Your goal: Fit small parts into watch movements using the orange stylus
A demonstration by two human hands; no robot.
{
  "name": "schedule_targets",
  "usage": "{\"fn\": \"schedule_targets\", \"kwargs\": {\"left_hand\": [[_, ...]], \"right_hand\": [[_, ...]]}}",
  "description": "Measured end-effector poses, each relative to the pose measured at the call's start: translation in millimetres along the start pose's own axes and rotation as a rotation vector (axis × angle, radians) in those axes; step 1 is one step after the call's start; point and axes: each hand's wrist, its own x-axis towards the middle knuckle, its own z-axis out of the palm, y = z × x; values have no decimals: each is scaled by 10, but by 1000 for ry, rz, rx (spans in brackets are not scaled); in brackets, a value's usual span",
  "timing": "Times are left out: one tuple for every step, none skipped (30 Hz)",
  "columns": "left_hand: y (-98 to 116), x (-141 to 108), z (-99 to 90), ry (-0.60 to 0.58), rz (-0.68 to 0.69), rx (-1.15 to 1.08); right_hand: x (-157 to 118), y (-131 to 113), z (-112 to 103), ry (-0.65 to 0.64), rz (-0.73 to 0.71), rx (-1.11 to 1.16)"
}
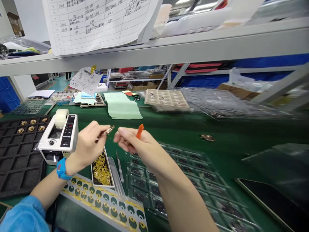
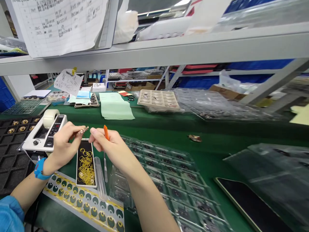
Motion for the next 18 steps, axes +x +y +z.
{"fn": "schedule_targets", "kwargs": {"left_hand": [[-7, -23, 30, 29, 136, 108], [-7, -39, 57, 53, 241, 189], [0, -49, 78, 73, 316, 247], [15, -56, 92, 86, 364, 285], [37, -63, 96, 89, 380, 306], [68, -78, 88, 76, 362, 306], [106, -106, 65, 49, 305, 280], [151, -155, 26, 11, 215, 224], [200, -227, -29, -38, 94, 135], [249, -322, -99, -98, -65, 19], [293, -439, -181, -147, -279, -123], [329, -572, -273, -178, -522, -269], [351, -713, -370, -181, -784, -396], [356, -853, -470, -139, -1038, -496], [343, -983, -569, -87, -1196, -531], [312, -1097, -664, -21, -1297, -530], [268, -1188, -752, 45, -1343, -503], [216, -1254, -830, 100, -1349, -459]], "right_hand": [[0, 3, 17, -18, 7, 51], [-2, 4, 34, -30, 10, 95], [-5, 3, 49, -32, 6, 130], [-10, 0, 60, -24, -5, 153], [-16, -6, 66, -10, -24, 164], [-23, -13, 66, 5, -45, 166], [-33, -23, 60, 33, -63, 162], [-44, -34, 50, 77, -79, 151], [-57, -44, 35, 138, -94, 138], [-70, -52, 16, 212, -106, 125], [-83, -54, -10, 295, -117, 114], [-93, -47, -44, 375, -132, 112], [-100, -28, -87, 440, -147, 116], [-102, 4, -141, 485, -166, 126], [-98, 51, -203, 509, -178, 133], [-90, 107, -270, 523, -186, 126], [-77, 168, -337, 475, -176, 93], [-63, 226, -395, 383, -161, 51]]}}
